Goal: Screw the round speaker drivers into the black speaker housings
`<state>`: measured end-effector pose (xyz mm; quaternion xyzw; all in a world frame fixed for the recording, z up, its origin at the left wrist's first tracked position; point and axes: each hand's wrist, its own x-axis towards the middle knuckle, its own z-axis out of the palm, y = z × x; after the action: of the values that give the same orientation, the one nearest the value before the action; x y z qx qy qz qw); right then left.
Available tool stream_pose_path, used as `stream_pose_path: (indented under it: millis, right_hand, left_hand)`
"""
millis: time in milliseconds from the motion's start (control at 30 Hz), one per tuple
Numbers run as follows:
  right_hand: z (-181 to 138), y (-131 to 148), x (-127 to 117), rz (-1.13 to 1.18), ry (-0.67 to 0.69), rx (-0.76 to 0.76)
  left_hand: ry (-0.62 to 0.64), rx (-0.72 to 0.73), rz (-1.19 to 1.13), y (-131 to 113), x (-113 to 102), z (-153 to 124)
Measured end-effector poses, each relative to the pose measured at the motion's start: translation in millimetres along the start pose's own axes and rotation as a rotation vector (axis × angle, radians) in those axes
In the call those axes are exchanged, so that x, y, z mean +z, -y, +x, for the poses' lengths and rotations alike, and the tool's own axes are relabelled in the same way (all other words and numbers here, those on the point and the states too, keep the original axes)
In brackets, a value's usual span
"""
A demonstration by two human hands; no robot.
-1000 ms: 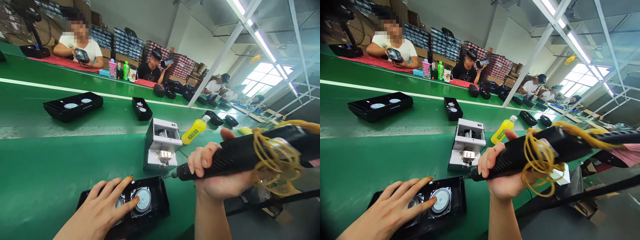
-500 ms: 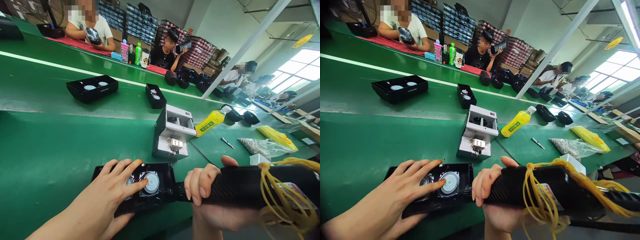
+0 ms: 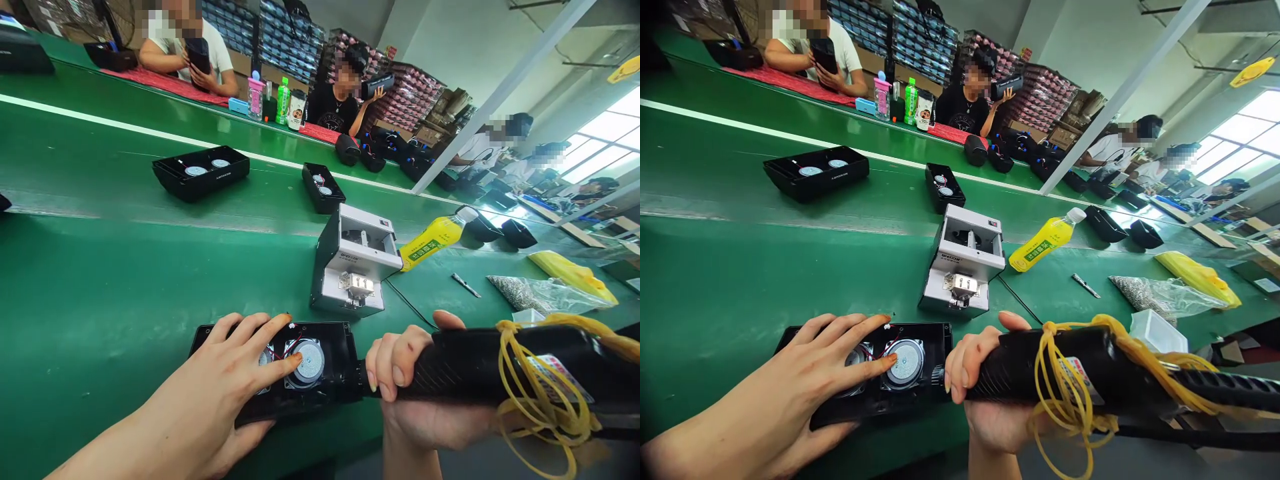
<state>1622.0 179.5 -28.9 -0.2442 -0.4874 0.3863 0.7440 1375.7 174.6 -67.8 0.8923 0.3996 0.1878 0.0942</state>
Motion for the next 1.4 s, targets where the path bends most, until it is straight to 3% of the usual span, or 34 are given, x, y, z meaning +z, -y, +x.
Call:
stream_pose_path:
  millis: [367,567,1033,1200,1267,1400]
  right_hand:
    - [-7.2,0.5,1.2,-0.005,0.019,0.038]
    - [-22.1,-5.6,-8.9,-0.019,0.12,0.146]
    - [9.0,13.0,-5.3,-0.016,-0.088,0.004]
    - [6.7,28.2,-7.8,-0.048,-0.197,-0.011]
    - [3.6,38.6,-11.3,-0.034,-0.266,-0.031]
    - [-3.4,55.4,-28.1,0.03,-0.356,-0.056]
  left_hand:
    - [0.02,0.006,-0.019,0.5,-1.0,1.1]
    - [0.043,0.0,-0.043,0.8,-5.8,4.4]
    - [0.001,0.042,0.054,3.4,-6.2,-3.3]
    - [-0.108,0.143,-0.024,-3.9,-14.8,29.5]
    - [-0.044,0.228,-0.011,-11.4,-14.0,54.1]
    - [0.275,0.473,0.098,-26.7,-1.0,94.2]
